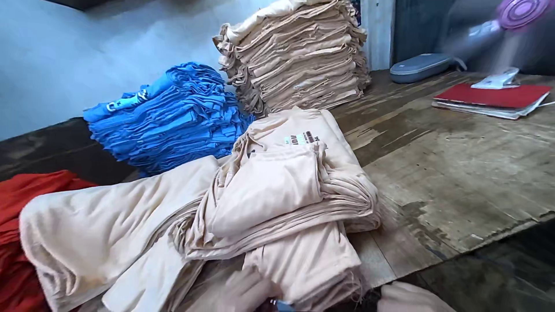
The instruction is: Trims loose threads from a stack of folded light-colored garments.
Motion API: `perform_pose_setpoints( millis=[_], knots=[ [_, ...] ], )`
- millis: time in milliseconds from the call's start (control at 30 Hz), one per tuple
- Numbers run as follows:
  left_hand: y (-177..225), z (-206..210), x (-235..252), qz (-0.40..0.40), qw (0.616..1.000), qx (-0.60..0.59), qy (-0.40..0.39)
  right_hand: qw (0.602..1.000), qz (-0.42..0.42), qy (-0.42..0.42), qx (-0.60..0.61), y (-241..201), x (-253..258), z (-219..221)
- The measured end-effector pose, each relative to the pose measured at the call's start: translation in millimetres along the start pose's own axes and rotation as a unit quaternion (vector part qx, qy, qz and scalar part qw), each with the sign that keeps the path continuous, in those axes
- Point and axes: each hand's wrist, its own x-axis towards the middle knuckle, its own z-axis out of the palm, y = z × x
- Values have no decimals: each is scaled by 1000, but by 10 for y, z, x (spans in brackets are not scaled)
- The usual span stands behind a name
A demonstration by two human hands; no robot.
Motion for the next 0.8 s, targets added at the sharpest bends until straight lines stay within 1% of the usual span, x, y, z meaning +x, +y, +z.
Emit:
perform_pose_setpoints(
  millis=[33, 67, 167, 200, 267, 300, 367, 467, 567, 700, 800],
  knots=[
    [60, -16, 30, 3, 1000, 13, 17, 1000, 21, -2, -16, -22, 3, -31],
    [140, -26, 73, 4, 999, 13, 39, 999, 38, 22, -31, -42, 32, -54],
    [466, 91, 265, -18, 989, -62, 136, 977, 63, 195, -58, -56, 241, 45],
    [561, 191, 327, -36, 980, -102, 166, 966, 61, 234, -89, -22, 323, 117],
    [660, 445, 430, -75, 960, -163, 214, 948, 36, 285, -136, 124, 417, 277],
    [652, 563, 461, -87, 956, -160, 229, 943, 19, 307, -124, 185, 412, 332],
    [575, 696, 467, -93, 960, -119, 234, 939, 17, 339, -51, 203, 337, 337],
    [511, 651, 392, -56, 973, -95, 203, 922, 75, 372, 76, 170, 205, 289],
    [510, 599, 387, -4, 974, -88, 208, 882, 121, 416, 184, 117, 199, 323],
    [602, 588, 452, 31, 974, -34, 220, 852, 134, 437, 256, 44, 268, 368],
    [635, 590, 513, 36, 972, -17, 233, 834, 144, 442, 296, 67, 290, 375]
  ],
)
